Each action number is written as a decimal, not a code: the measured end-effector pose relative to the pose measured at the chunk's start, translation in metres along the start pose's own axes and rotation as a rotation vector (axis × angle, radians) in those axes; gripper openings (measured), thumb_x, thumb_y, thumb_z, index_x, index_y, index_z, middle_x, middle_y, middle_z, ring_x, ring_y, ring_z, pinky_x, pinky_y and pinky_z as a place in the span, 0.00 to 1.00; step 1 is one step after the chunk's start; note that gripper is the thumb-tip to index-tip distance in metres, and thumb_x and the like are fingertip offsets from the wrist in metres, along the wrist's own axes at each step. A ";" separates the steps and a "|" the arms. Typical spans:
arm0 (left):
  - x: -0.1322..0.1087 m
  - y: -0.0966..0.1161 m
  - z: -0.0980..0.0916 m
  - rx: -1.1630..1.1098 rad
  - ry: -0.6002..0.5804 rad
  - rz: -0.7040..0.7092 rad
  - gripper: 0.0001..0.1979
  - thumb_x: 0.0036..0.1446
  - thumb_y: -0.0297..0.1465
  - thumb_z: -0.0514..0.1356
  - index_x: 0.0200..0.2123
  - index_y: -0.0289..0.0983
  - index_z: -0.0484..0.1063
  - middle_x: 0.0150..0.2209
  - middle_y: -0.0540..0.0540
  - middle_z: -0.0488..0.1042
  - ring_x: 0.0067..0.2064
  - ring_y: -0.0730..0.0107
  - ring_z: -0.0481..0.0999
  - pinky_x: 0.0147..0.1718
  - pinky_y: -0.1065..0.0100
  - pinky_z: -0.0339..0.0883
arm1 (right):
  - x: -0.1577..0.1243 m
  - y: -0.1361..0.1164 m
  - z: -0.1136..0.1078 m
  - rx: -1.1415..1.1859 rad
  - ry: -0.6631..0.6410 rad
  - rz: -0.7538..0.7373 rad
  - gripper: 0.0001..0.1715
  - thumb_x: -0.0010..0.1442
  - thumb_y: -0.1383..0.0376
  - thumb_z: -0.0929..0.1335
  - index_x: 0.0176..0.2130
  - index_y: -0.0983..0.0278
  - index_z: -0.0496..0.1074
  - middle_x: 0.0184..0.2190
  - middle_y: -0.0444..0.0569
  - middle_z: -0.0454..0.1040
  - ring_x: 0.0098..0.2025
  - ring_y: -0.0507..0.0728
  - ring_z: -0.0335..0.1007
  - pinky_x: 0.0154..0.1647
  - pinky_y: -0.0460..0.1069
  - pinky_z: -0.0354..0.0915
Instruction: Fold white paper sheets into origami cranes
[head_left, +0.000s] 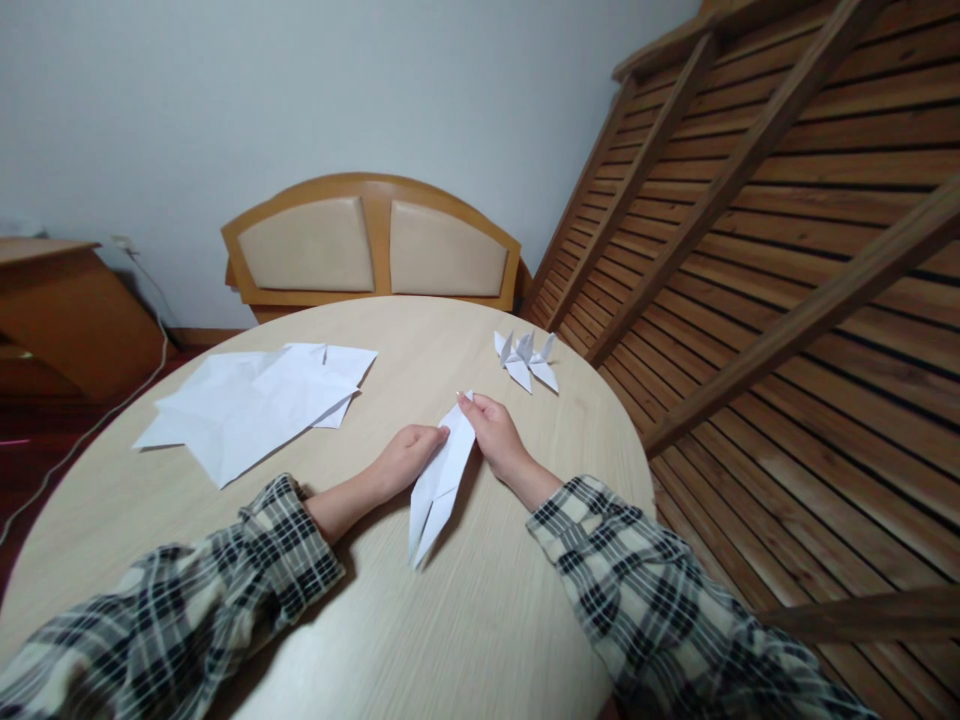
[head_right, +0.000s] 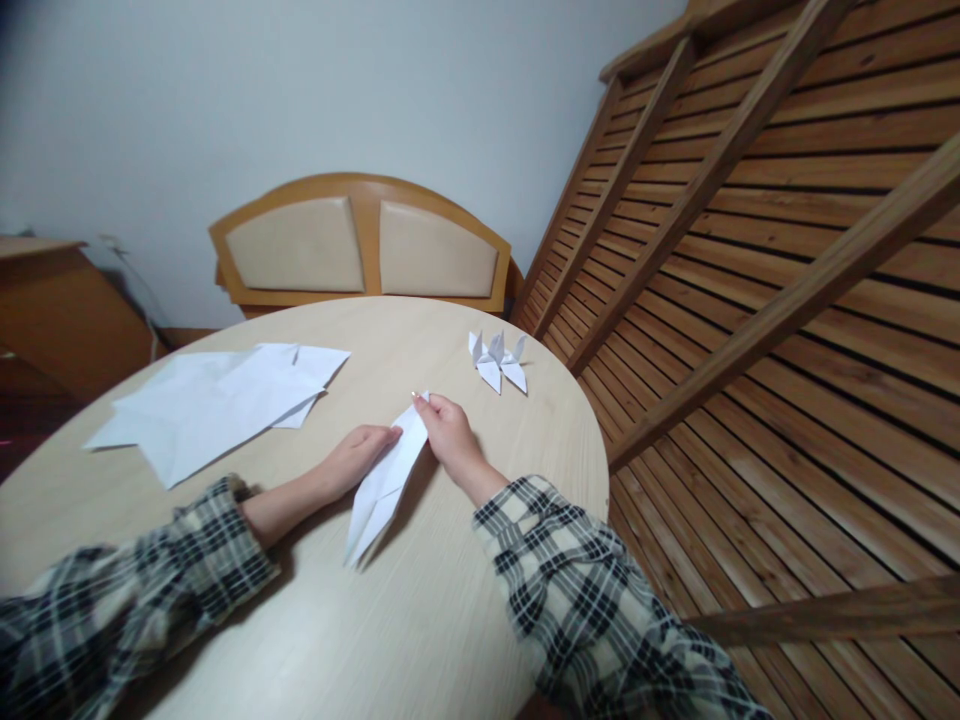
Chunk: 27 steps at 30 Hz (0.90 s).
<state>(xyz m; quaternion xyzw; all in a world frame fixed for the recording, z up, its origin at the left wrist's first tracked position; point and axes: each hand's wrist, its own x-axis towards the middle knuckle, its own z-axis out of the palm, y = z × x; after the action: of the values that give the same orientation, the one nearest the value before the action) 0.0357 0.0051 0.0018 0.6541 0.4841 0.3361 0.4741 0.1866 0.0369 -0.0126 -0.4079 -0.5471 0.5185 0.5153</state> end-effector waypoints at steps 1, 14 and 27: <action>0.000 0.001 0.000 -0.008 -0.004 0.002 0.21 0.51 0.49 0.52 0.17 0.40 0.57 0.18 0.53 0.54 0.21 0.74 0.52 0.19 0.69 0.46 | 0.000 0.001 0.000 -0.008 0.008 -0.013 0.29 0.53 0.40 0.68 0.24 0.61 0.60 0.20 0.40 0.58 0.23 0.50 0.53 0.24 0.47 0.50; 0.005 -0.004 0.003 -0.114 0.229 0.083 0.26 0.54 0.55 0.53 0.22 0.38 0.63 0.20 0.52 0.60 0.22 0.73 0.56 0.20 0.70 0.49 | -0.005 -0.008 0.004 0.031 -0.170 0.025 0.29 0.51 0.40 0.70 0.29 0.63 0.67 0.24 0.42 0.65 0.27 0.51 0.58 0.29 0.47 0.56; 0.014 -0.010 -0.001 -0.208 0.237 0.171 0.24 0.57 0.52 0.55 0.25 0.36 0.66 0.24 0.51 0.65 0.28 0.70 0.61 0.29 0.68 0.59 | -0.002 0.006 0.003 -0.107 -0.154 -0.079 0.29 0.56 0.40 0.66 0.26 0.63 0.67 0.22 0.43 0.64 0.28 0.53 0.58 0.30 0.48 0.56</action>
<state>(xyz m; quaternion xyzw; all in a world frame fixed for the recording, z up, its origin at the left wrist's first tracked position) 0.0355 0.0192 -0.0074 0.5961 0.4417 0.4983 0.4487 0.1830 0.0352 -0.0184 -0.3717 -0.6278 0.4976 0.4692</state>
